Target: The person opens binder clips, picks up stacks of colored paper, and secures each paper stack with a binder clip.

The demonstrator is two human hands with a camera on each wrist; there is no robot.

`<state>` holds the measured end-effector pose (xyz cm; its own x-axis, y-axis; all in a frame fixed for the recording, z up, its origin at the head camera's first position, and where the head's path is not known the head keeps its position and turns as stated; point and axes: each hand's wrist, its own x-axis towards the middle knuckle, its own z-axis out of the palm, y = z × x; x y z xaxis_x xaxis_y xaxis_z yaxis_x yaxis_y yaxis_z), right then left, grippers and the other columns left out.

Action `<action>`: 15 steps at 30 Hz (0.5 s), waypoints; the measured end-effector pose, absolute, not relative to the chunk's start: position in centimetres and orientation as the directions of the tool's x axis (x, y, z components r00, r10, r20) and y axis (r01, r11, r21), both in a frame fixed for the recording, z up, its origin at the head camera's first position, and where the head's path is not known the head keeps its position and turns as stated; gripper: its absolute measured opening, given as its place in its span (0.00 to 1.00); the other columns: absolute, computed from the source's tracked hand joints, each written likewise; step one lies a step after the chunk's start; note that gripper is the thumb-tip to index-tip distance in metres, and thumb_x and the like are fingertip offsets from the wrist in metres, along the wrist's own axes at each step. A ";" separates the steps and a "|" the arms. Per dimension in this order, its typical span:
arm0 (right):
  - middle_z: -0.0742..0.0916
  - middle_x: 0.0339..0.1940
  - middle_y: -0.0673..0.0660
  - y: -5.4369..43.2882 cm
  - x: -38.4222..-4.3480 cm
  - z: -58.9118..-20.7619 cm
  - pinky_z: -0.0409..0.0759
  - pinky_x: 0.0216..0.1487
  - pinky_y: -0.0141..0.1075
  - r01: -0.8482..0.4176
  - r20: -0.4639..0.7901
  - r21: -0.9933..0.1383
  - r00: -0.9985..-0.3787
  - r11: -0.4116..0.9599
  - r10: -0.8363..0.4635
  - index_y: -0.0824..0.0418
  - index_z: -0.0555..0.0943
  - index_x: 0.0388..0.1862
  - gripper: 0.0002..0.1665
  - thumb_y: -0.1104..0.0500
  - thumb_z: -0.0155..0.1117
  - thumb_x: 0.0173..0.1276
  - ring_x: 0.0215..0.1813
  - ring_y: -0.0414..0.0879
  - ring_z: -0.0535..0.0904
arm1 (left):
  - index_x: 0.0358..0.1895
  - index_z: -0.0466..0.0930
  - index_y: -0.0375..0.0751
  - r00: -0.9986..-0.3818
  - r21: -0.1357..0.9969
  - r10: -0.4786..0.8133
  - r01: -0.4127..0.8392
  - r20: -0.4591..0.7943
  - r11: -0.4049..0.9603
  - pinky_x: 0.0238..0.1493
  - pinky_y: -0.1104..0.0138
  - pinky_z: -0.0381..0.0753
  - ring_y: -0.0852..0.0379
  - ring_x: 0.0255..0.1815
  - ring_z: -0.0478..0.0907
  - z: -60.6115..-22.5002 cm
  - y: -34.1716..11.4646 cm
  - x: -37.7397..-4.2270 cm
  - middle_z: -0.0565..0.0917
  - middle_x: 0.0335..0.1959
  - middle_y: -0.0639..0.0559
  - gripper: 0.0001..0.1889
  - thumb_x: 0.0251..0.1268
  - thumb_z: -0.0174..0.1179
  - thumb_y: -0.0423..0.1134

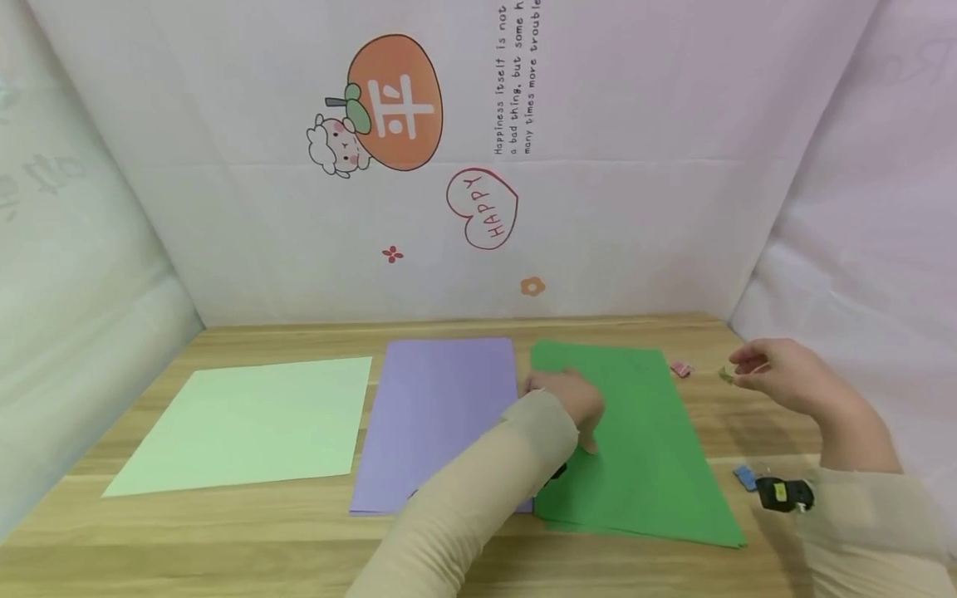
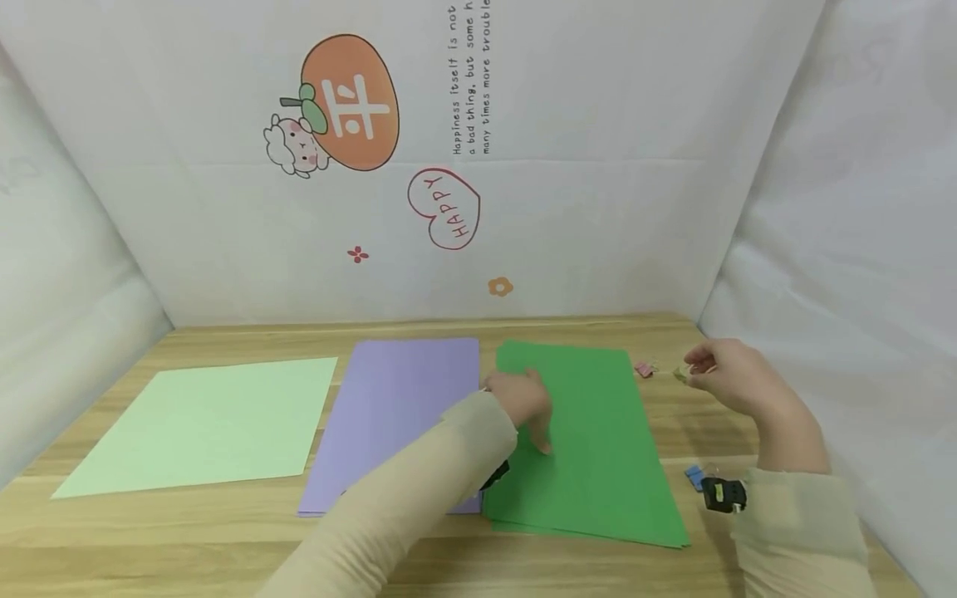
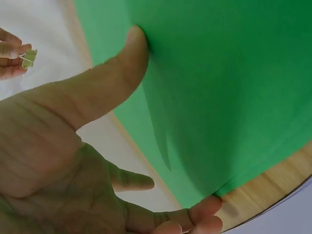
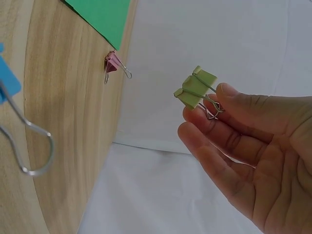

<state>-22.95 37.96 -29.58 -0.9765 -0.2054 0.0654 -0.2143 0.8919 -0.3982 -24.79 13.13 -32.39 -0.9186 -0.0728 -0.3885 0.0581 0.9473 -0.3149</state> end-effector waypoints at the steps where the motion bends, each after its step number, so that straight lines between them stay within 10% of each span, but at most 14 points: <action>1: 0.84 0.41 0.71 37.9 -23.0 -29.6 0.80 0.39 0.42 -0.216 0.068 -0.398 -0.976 0.891 -0.206 0.82 0.75 0.52 0.20 0.68 0.62 0.67 0.43 0.62 0.82 | 0.81 0.40 0.59 -0.918 -0.311 -0.092 0.035 -0.386 0.950 0.47 0.60 0.75 0.52 0.47 0.77 -32.3 13.1 -24.8 0.68 0.73 0.64 0.66 0.39 0.72 0.69; 9: 0.84 0.39 0.71 37.6 -22.9 -29.6 0.81 0.40 0.46 -0.218 0.070 -0.389 -0.976 0.895 -0.208 0.83 0.74 0.52 0.20 0.69 0.62 0.66 0.43 0.63 0.81 | 0.81 0.38 0.61 -0.919 -0.183 -0.122 -0.056 -0.376 0.982 0.46 0.60 0.76 0.51 0.45 0.78 -31.9 13.1 -24.5 0.76 0.68 0.56 0.69 0.37 0.80 0.56; 15: 0.84 0.39 0.71 37.7 -23.2 -29.7 0.80 0.39 0.44 -0.220 0.059 -0.392 -0.975 0.893 -0.214 0.84 0.74 0.51 0.20 0.69 0.63 0.66 0.42 0.62 0.81 | 0.80 0.37 0.65 -0.899 -0.058 -0.144 -0.132 -0.414 0.990 0.65 0.62 0.76 0.52 0.70 0.70 -31.9 13.4 -24.1 0.68 0.74 0.49 0.64 0.44 0.78 0.47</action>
<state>-23.15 37.65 -29.66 -0.9750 -0.2142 0.0593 -0.2201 0.8934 -0.3916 -24.11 13.39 -31.90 -0.8986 -0.1440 -0.4144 -0.1317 0.9896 -0.0583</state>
